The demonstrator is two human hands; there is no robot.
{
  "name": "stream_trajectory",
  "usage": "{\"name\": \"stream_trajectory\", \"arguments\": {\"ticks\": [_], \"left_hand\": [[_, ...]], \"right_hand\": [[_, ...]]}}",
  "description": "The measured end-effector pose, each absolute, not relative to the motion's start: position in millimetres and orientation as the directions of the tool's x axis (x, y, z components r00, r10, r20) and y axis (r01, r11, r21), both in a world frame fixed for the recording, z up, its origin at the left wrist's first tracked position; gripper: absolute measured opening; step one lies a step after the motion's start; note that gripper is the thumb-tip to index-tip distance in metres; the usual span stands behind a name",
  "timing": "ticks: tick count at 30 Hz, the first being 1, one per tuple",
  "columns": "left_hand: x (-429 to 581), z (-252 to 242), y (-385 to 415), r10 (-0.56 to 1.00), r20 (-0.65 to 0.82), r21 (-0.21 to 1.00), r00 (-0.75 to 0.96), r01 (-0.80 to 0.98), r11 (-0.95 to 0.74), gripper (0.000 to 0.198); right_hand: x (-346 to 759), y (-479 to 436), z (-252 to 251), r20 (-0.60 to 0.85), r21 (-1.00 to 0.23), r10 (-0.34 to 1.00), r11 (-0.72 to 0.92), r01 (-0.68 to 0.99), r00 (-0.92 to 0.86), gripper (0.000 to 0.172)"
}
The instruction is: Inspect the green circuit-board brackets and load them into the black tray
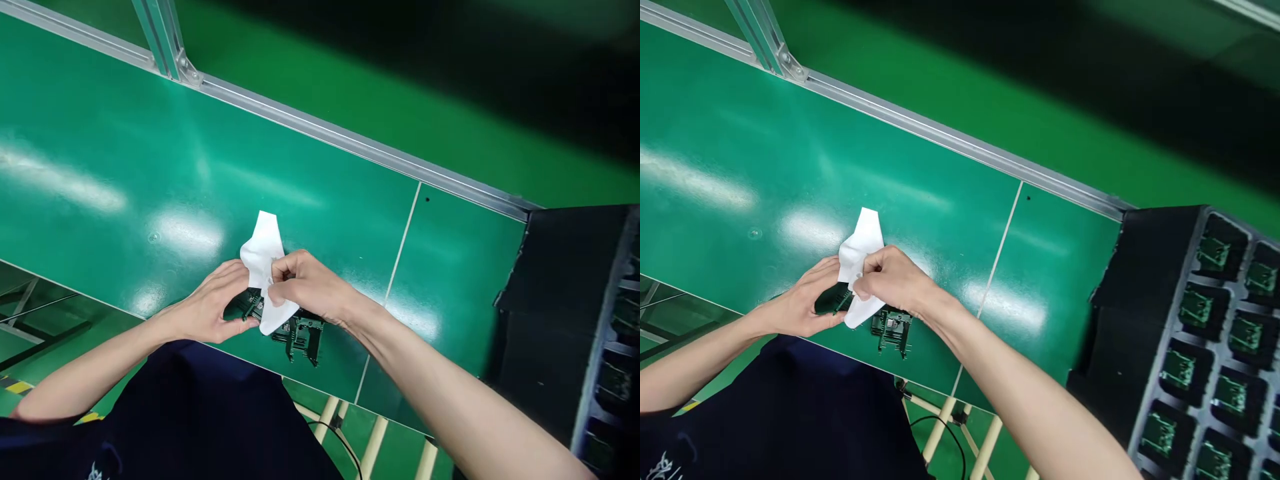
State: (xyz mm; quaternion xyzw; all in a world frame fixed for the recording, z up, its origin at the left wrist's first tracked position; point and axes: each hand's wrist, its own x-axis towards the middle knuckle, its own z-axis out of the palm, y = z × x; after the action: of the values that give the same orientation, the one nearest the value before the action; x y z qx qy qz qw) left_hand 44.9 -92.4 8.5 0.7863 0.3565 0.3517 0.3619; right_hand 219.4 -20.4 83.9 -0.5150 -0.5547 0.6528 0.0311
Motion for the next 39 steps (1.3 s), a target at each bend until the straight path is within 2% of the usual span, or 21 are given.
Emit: {"name": "stream_trajectory", "arguments": {"ticks": [4,9,12,14,16,19,21,23,25,27,29,32,34,36,39], "left_hand": [[45,9,-92,0.817,0.282,0.827,0.504,0.304,-0.473,0.049],[43,6,-93,0.83,0.246,0.838,0.501,0.32,-0.442,0.048],[44,5,-93,0.832,0.252,0.839,0.494,0.317,-0.443,0.048],[45,5,-93,0.833,0.268,0.831,0.484,0.321,-0.454,0.048],[45,6,-93,0.829,0.295,0.819,0.474,0.321,-0.475,0.047],[44,5,-93,0.82,0.33,0.799,0.467,0.324,-0.506,0.048],[43,4,-94,0.823,0.319,0.794,0.47,0.341,-0.503,0.049],[42,4,-94,0.832,0.28,0.799,0.479,0.364,-0.479,0.05],[41,3,-95,0.836,0.25,0.803,0.488,0.378,-0.461,0.054],[40,1,-96,0.834,0.252,0.806,0.491,0.371,-0.462,0.061],[39,-1,-96,0.83,0.265,0.814,0.492,0.347,-0.466,0.067],[35,-1,-96,0.837,0.226,0.852,0.499,0.315,-0.418,0.079],[29,4,-94,0.846,0.181,0.89,0.502,0.282,-0.358,0.091],[25,15,-89,0.851,0.191,0.929,0.49,0.191,-0.318,0.096],[31,44,-76,0.838,0.228,0.969,0.496,-0.032,-0.244,0.081]], "right_hand": [[228,-22,74,-0.621,-0.773,0.689,-0.459,0.438,-0.374,0.012],[256,-11,90,-0.474,-0.86,0.861,-0.408,0.306,-0.185,0.022],[258,-15,103,-0.413,-0.894,0.849,-0.308,0.326,-0.329,0.02],[251,-23,105,-0.401,-0.889,0.774,-0.201,0.411,-0.489,0.011],[243,-27,101,-0.422,-0.859,0.692,-0.098,0.503,-0.586,0.015],[238,-24,92,-0.461,-0.838,0.616,-0.066,0.541,-0.639,0.012],[244,-17,89,-0.445,-0.839,0.67,-0.079,0.539,-0.595,0.013],[256,-12,91,-0.362,-0.843,0.8,-0.061,0.535,-0.479,0.016],[274,-12,95,-0.21,-0.847,0.918,0.002,0.531,-0.337,0.016],[295,-18,97,-0.045,-0.82,0.973,0.094,0.564,-0.227,0.015],[319,-30,91,0.079,-0.731,0.985,0.164,0.662,-0.156,0.012],[351,-50,75,0.121,-0.637,0.989,0.148,0.756,-0.091,0.011],[362,-61,67,0.163,-0.667,0.986,0.132,0.733,-0.029,0.01],[361,-66,68,0.255,-0.716,0.967,0.199,0.669,-0.014,0.008],[334,-61,87,0.452,-0.72,0.882,0.451,0.527,-0.137,0.008]]}}
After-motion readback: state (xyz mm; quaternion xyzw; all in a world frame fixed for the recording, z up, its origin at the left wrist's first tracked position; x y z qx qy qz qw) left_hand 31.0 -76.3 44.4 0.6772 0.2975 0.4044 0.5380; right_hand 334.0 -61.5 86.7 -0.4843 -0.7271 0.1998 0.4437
